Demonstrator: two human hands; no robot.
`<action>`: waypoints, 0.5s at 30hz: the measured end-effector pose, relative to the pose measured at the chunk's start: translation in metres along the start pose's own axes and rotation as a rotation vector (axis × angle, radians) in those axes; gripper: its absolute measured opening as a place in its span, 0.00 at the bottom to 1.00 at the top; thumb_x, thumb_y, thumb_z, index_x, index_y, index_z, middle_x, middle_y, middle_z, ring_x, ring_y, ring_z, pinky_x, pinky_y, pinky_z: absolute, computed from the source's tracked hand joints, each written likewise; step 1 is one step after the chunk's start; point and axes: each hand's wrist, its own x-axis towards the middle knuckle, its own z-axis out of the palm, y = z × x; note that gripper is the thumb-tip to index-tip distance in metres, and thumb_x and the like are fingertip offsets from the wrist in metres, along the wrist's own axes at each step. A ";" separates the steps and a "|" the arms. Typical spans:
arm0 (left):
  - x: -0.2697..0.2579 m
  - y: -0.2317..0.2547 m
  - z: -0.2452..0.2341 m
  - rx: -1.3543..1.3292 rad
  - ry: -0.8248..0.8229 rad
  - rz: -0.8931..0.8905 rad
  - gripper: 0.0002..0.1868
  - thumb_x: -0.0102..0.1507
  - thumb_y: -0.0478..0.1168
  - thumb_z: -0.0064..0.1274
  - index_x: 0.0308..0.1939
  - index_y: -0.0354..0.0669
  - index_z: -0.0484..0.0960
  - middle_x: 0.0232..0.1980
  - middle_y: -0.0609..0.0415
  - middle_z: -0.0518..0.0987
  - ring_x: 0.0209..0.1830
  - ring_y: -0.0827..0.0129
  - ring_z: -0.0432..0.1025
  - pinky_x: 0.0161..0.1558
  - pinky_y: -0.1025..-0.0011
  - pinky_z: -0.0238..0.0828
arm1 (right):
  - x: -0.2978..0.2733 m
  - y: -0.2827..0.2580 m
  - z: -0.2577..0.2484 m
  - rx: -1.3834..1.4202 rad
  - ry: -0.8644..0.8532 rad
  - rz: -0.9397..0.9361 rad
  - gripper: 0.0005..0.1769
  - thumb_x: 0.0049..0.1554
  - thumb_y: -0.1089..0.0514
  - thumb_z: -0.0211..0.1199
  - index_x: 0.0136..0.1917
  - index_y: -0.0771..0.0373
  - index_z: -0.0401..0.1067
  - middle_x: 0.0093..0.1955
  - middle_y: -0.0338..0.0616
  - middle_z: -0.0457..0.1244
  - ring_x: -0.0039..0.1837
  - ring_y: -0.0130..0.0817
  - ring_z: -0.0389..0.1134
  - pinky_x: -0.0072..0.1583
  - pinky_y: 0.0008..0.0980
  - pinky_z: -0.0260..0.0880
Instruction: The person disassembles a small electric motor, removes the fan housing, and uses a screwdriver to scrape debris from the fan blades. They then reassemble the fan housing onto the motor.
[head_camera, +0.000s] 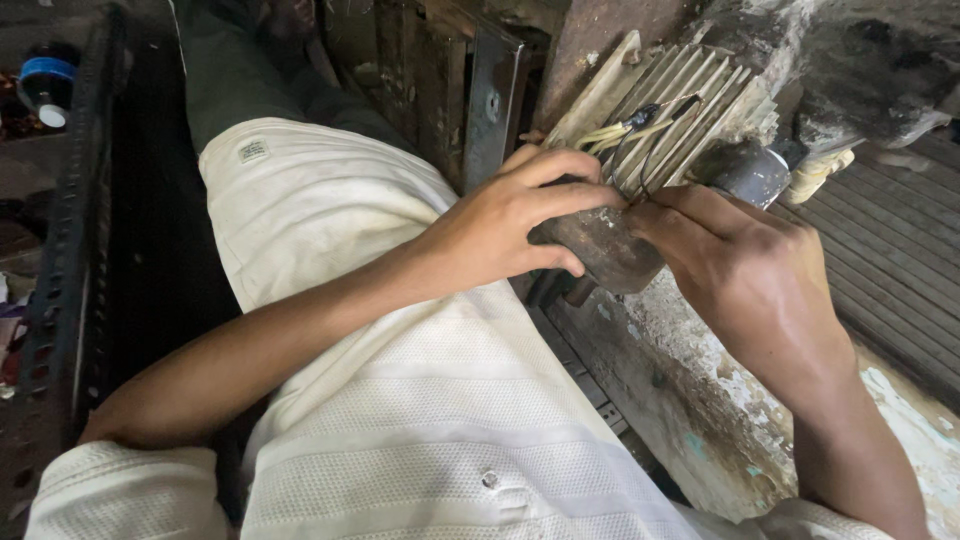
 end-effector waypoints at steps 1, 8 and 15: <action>0.001 0.000 0.000 0.002 -0.002 0.000 0.36 0.52 0.42 0.73 0.64 0.49 0.79 0.66 0.54 0.70 0.68 0.56 0.63 0.70 0.62 0.64 | 0.001 0.001 -0.001 0.012 -0.002 0.011 0.11 0.56 0.63 0.70 0.54 0.60 0.81 0.55 0.42 0.72 0.44 0.36 0.74 0.43 0.32 0.75; 0.000 0.001 -0.001 0.009 -0.008 -0.010 0.36 0.51 0.42 0.73 0.64 0.49 0.79 0.66 0.54 0.71 0.68 0.55 0.63 0.69 0.62 0.64 | 0.003 -0.002 -0.001 0.016 0.037 0.043 0.09 0.56 0.56 0.72 0.50 0.58 0.81 0.50 0.38 0.71 0.40 0.37 0.72 0.41 0.34 0.72; 0.000 -0.001 0.001 0.017 -0.011 -0.026 0.36 0.52 0.42 0.73 0.64 0.50 0.79 0.68 0.53 0.70 0.69 0.56 0.63 0.70 0.63 0.65 | 0.004 -0.005 -0.003 -0.039 -0.030 0.119 0.17 0.52 0.46 0.74 0.48 0.60 0.81 0.45 0.38 0.70 0.38 0.36 0.71 0.39 0.35 0.71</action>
